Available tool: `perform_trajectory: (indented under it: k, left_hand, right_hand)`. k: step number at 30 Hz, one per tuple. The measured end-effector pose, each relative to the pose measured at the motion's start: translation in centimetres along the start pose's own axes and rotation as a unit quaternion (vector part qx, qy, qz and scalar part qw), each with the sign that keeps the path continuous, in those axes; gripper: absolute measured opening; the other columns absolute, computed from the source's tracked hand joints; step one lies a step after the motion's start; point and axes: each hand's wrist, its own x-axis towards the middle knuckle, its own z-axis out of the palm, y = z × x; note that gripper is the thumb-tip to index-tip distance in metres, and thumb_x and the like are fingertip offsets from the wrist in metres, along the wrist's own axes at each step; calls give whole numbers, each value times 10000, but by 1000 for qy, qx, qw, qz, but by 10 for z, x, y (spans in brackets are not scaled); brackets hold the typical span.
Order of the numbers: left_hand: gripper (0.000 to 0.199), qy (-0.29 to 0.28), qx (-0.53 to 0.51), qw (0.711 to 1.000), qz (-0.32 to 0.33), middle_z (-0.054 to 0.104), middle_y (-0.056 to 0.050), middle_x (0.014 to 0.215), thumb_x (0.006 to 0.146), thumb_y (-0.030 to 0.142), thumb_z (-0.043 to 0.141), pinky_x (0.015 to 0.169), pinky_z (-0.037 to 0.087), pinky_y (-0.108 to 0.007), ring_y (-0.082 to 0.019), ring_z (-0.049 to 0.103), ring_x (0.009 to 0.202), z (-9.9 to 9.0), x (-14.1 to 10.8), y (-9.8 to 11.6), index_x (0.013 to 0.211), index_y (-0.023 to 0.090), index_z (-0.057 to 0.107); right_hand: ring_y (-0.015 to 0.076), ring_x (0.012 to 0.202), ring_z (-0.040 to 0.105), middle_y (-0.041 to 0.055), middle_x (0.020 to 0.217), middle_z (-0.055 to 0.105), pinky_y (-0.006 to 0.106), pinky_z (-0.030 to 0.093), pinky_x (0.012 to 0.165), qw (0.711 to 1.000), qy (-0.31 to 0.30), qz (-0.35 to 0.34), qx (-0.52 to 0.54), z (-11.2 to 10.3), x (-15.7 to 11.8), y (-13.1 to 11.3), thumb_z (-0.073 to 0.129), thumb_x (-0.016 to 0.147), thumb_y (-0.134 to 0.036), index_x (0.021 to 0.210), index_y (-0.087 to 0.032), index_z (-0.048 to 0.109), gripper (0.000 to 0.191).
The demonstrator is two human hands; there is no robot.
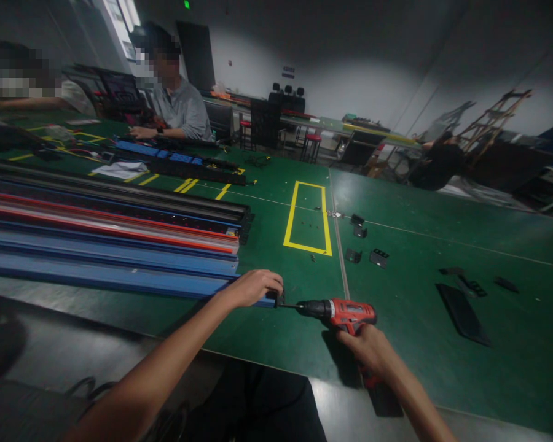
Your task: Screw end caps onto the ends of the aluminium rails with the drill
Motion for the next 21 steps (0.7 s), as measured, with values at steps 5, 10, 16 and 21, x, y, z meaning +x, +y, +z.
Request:
perform_trajectory:
  k: [5,10,16,21]
  left_hand:
    - [385,2,-1,1000,1,742,2,1161,924,-4,505,920,490,-288,-190,684,1075,0,0,0,983,260,779]
    - [379,4,1,1000,-7,740,-2,1183,922,-3,510,924,494,-297,-197,684,1085,0,0,2,976,257,781]
    - [374,1,0,1000,-4,742,0,1154,920,1,512,917,492,-282,-184,686,1063,-1,1,3,979,257,778]
    - [380,3,3,1000,-8,740,0,1176,920,6,507,932,496,-300,-191,681,1089,-1,0,2,981,264,779]
  right_hand:
    - [159,572,575,18,621,639,264,396,535,1000,3,8,9,0,0,1,635,812,-416,711,-198,596,244]
    - [150,583,559,10,623,629,262,397,559,1000,1,-11,9,-1,-2,-1,616,829,-408,699,-199,591,247]
    - [151,581,588,13,633,636,243,406,539,1000,-7,8,8,0,0,1,618,855,-418,736,-200,602,249]
    - [149,563,578,8,617,619,250,401,532,1000,-13,12,-1,0,0,1,603,868,-416,695,-208,570,272]
